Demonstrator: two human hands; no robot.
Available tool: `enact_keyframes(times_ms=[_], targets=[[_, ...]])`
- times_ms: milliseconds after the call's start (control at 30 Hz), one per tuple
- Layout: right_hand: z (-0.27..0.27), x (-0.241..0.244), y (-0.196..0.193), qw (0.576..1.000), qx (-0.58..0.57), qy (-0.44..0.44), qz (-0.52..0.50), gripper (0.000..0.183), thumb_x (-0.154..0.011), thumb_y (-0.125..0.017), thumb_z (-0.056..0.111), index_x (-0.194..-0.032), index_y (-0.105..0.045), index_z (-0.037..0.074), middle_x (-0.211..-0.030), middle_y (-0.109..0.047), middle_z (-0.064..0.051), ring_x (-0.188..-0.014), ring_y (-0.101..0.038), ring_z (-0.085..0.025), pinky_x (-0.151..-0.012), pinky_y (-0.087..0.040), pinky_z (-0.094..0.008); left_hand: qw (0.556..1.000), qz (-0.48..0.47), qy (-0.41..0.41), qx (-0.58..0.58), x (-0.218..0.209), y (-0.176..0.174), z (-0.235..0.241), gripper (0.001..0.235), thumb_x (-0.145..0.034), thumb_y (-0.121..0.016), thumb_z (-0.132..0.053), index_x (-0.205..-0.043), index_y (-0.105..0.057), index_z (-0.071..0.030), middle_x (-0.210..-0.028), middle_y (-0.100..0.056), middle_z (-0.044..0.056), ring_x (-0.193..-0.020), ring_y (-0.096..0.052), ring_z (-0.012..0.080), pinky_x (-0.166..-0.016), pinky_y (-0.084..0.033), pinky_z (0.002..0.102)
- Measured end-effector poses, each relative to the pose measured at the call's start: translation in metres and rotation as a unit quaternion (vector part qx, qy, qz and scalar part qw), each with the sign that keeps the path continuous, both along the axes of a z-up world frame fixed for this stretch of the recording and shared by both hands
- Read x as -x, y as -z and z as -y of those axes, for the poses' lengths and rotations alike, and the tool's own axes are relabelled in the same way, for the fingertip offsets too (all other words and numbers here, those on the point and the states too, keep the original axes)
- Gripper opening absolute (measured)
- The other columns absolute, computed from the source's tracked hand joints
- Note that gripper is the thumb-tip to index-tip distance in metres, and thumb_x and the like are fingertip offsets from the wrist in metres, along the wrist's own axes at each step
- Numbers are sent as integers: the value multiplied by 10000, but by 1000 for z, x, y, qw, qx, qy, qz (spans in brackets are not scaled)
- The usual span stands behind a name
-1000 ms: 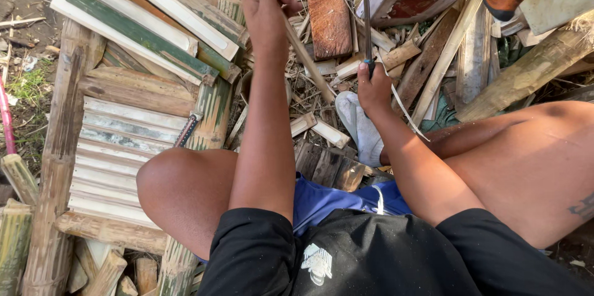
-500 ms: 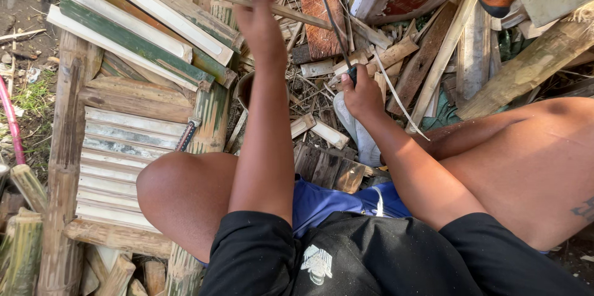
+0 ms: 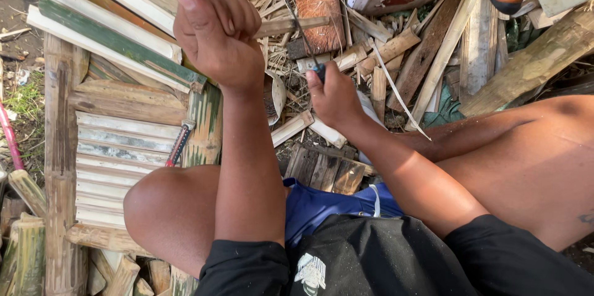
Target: The person splits bamboo strips using a machete and hammers them into a bamboo frame. They repeatedly position the strips and secure them with a hammer and nails.
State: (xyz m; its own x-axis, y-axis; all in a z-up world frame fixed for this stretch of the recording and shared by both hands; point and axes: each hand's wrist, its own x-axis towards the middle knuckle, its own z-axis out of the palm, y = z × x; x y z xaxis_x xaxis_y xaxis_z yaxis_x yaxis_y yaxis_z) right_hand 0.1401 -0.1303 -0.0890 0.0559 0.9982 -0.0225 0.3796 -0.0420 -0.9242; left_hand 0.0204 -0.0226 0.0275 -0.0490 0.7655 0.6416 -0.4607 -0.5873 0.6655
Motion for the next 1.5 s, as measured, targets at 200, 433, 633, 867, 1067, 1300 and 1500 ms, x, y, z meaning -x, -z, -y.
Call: enact_keyframes(times_ms=[200,433,633,867,1067,1300,1500], targets=[[2,6,11,998,20,-24,-45,421,-1063,-504,421,-1063,-521,0,-709,-641,-149,-621,-694,-344,-576,-537,-462,998,16,19,50,1,3,13,483,-1166,-447,-342,-804,-374,-31,-604,-269,74,-438,-224,156,-404,-205,347],[7,10,34,994,-99,-6,-38,439,-1064,-529,395,-1123,-510,-40,-747,-643,-194,-693,-690,-427,-626,-532,-508,999,-12,-28,18,-4,0,4,510,-1169,-429,-373,-775,-365,-56,-580,-267,52,-419,-240,133,-386,-202,312],[-39,2,89,992,12,49,119,416,-1097,-569,409,-1025,-541,0,-758,-654,-187,-699,-657,-423,-608,-513,-528,999,2,-31,20,-5,-6,3,463,-1164,-441,-350,-804,-367,-69,-591,-256,43,-430,-234,129,-384,-206,311],[-34,2,160,986,152,38,50,414,-1059,-507,435,-1061,-557,24,-817,-690,-196,-709,-711,-414,-642,-556,-504,998,12,-21,59,0,-1,5,497,-1169,-450,-345,-787,-360,-40,-596,-283,65,-456,-222,133,-420,-205,315],[-16,-4,209,995,21,81,54,403,-1033,-568,391,-1071,-594,-9,-892,-710,-264,-838,-690,-489,-743,-540,-555,996,-36,-80,-19,0,1,-11,446,-1145,-462,-296,-753,-375,-101,-591,-295,12,-397,-224,104,-370,-224,273],[-20,-22,227,973,180,74,123,464,-1038,-563,443,-1086,-560,-18,-966,-690,-317,-949,-653,-530,-815,-507,-590,969,71,-226,76,0,9,-18,374,-1094,-466,-308,-844,-532,-37,-655,-452,29,-536,-395,104,-450,-338,269],[-13,-21,152,975,175,86,105,404,-1030,-506,402,-1227,-520,50,-933,-693,-283,-882,-655,-517,-759,-495,-602,958,29,-243,148,19,16,-25,605,-1154,-427,-454,-806,-623,0,-642,-478,60,-572,-486,152,-570,-477,324]])
